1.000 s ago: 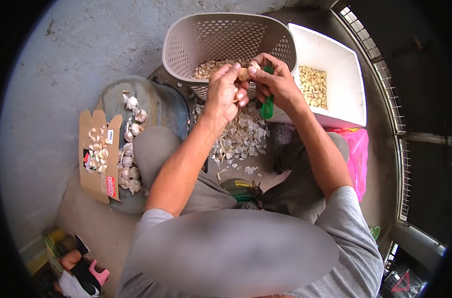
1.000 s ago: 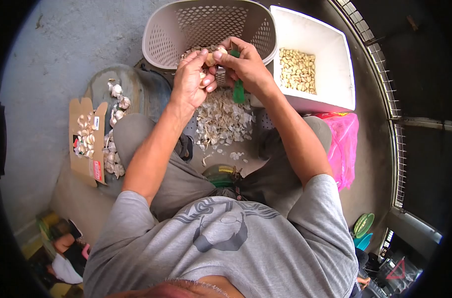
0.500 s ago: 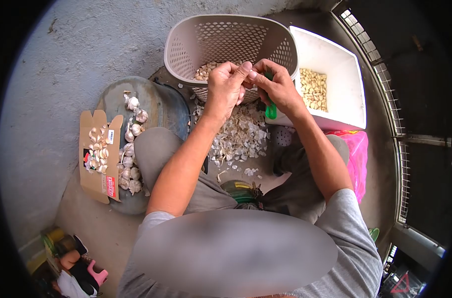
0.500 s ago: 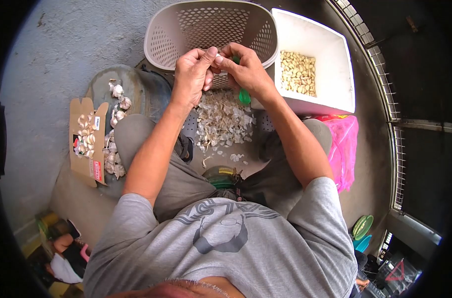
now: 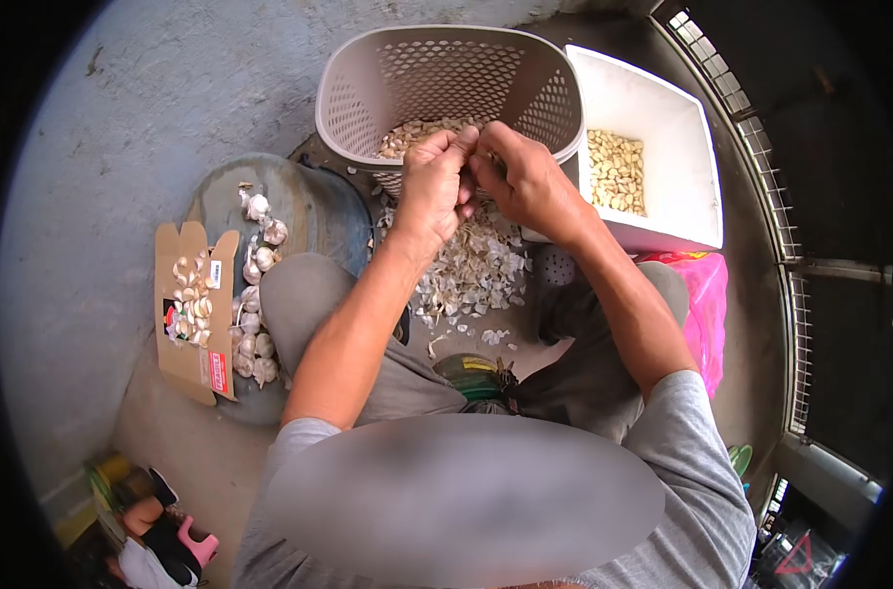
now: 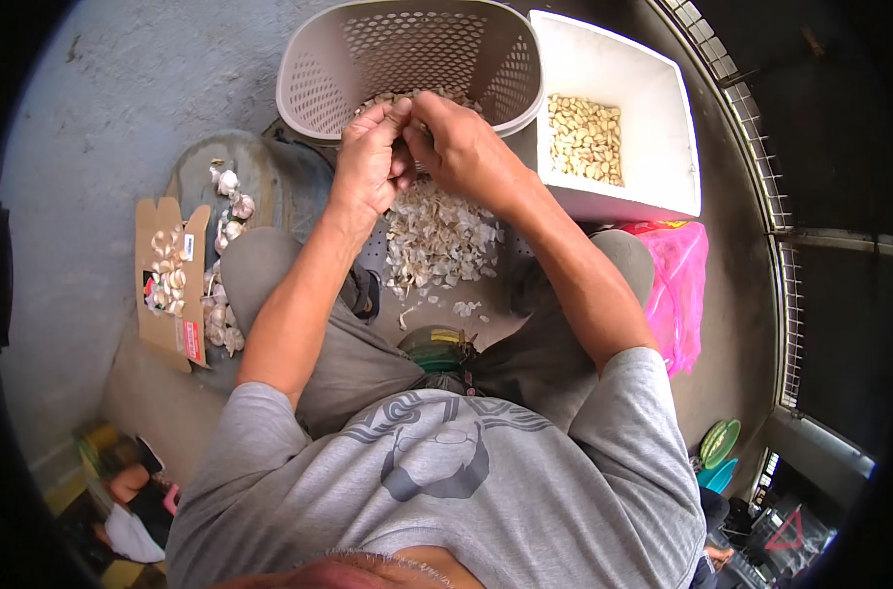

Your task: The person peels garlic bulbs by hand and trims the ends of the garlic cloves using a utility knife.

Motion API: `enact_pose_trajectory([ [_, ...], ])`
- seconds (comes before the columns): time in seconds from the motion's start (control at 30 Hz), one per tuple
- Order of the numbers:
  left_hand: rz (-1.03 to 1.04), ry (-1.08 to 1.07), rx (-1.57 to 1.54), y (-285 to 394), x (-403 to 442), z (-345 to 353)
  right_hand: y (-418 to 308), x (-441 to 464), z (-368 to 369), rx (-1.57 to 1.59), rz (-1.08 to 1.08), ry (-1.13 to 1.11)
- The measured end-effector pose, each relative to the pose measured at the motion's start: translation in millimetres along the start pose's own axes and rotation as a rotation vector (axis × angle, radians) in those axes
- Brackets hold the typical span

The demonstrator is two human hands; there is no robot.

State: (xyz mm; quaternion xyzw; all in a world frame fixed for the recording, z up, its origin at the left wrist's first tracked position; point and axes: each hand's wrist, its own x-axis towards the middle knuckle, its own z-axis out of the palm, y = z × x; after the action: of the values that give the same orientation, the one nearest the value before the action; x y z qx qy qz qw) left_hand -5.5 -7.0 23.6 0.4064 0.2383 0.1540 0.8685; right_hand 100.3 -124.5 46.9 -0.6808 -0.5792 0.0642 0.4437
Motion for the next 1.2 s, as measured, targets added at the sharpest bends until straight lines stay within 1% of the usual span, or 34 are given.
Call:
enact_pose_trajectory([
  [0.07, 0.144, -0.018, 0.123, 1, 0, 4, 5, -2, -1, 0.157, 0.226, -0.007],
  [0.1, 0.221, -0.026, 0.182, 2, 1, 5, 2, 1, -8, 0.181, 0.310, -0.068],
  [0.17, 0.175, -0.054, 0.143, 2, 1, 4, -10, 8, -24, 0.234, 0.481, -0.197],
  [0.2, 0.133, -0.058, 0.105, 2, 1, 3, -3, 8, -17, 0.220, 0.376, -0.154],
  [0.3, 0.011, -0.009, -0.026, -1, 2, 0, 2, 0, -7, 0.225, 0.213, -0.071],
  [0.4, -0.054, 0.019, -0.107, -3, 5, -3, -1, -2, -6, -0.030, 0.034, -0.051],
  [0.5, -0.078, 0.013, -0.125, -5, 7, -4, -7, -2, -6, -0.094, 0.025, -0.082],
  [0.6, -0.054, 0.044, -0.077, -4, 3, -3, -7, -3, 2, -0.034, 0.009, -0.019],
  [0.67, -0.018, 0.044, -0.041, -1, 1, -1, -8, -3, 3, 0.014, 0.053, -0.001],
  [0.7, 0.044, 0.032, 0.042, 0, -1, 2, -8, -3, 4, 0.036, 0.073, 0.006],
  [0.73, 0.108, 0.022, 0.125, 2, -3, 5, -7, -3, 7, 0.162, 0.169, 0.040],
  [0.77, 0.168, 0.012, 0.210, 4, -4, 7, -5, 0, 3, 0.261, 0.297, 0.016],
  [0.83, 0.182, -0.049, 0.208, 4, -3, 5, -3, 6, -8, 0.454, 0.561, -0.026],
  [0.87, 0.182, -0.087, 0.208, 4, -2, 5, 2, 4, -9, 0.517, 0.620, -0.006],
  [0.93, 0.175, -0.140, 0.198, 4, -3, 4, 7, 2, -8, 0.614, 0.610, 0.019],
  [1.0, 0.212, -0.108, 0.199, 3, -4, 3, 13, 0, -7, 0.674, 0.602, 0.012],
  [1.1, 0.262, -0.047, 0.205, 2, -6, 2, 11, -1, -4, 0.614, 0.548, 0.040],
  [1.13, 0.278, -0.024, 0.208, 3, -7, 3, 11, -2, -2, 0.535, 0.490, 0.065],
  [1.2, 0.265, -0.016, 0.079, 6, -7, 7, 12, 1, 2, 0.376, 0.372, 0.116],
])
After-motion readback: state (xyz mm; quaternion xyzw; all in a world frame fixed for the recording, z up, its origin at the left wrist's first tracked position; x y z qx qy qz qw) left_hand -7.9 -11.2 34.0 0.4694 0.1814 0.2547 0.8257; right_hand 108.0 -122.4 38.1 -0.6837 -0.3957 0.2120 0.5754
